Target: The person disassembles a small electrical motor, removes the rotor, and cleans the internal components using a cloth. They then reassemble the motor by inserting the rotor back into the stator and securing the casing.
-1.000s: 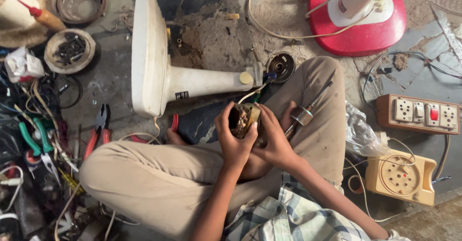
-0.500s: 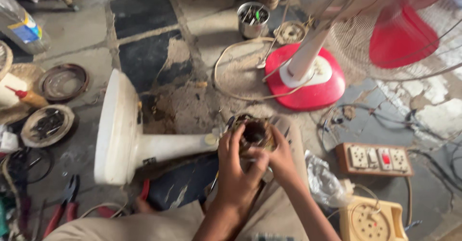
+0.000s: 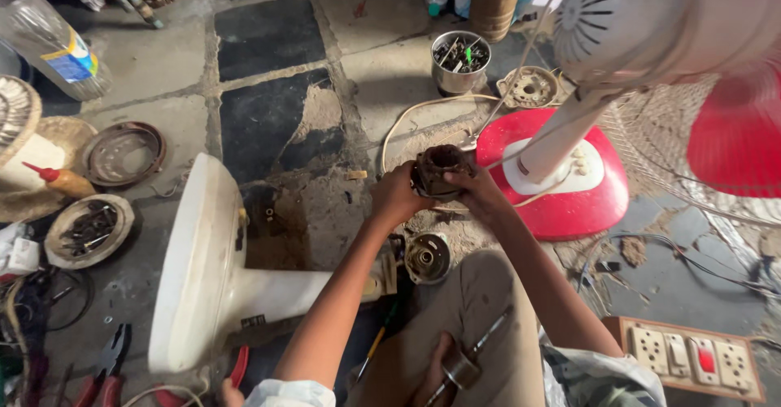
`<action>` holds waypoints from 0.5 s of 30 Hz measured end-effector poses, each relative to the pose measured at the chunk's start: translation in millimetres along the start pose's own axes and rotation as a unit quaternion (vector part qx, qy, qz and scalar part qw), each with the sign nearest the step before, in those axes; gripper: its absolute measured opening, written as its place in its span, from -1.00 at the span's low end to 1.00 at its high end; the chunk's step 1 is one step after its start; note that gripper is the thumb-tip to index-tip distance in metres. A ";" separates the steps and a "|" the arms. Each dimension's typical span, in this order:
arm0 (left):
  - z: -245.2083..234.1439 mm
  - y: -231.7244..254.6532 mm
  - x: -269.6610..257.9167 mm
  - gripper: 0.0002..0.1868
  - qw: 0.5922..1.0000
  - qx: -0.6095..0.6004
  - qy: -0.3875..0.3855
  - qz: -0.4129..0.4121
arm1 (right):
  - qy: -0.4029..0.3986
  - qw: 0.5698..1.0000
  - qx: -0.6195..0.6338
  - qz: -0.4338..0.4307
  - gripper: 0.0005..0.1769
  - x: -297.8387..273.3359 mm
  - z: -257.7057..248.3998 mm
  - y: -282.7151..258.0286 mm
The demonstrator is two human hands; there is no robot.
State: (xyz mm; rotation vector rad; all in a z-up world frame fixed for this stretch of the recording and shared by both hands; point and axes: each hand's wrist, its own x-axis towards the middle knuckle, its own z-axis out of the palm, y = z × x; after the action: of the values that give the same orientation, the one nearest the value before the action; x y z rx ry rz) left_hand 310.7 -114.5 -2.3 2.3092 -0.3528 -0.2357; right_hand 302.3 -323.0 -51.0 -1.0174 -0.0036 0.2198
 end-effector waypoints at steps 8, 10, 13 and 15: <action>39.4 -63.6 42.1 -0.14 0.998 -0.001 0.061 -0.005 | -0.024 0.979 -0.200 0.021 -0.17 49.7 -31.3 27.4; 46.9 -81.8 44.9 0.07 0.993 -0.004 0.104 0.054 | -0.043 0.965 -0.258 0.004 -0.18 49.2 -34.3 31.6; 53.6 -92.1 40.4 0.09 0.994 0.083 0.069 0.014 | -0.036 0.953 -0.299 0.021 -0.24 44.1 -32.6 36.3; 54.6 -91.6 38.2 0.08 0.994 0.098 0.057 0.001 | -0.017 0.942 -0.332 0.048 -0.28 41.2 -31.8 37.0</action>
State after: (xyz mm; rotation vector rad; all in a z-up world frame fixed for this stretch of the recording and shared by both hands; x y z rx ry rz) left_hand 348.2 -103.1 -108.5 2.5037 -0.3325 -0.0700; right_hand 339.2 -323.6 -103.1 -1.6909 -0.0637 0.3357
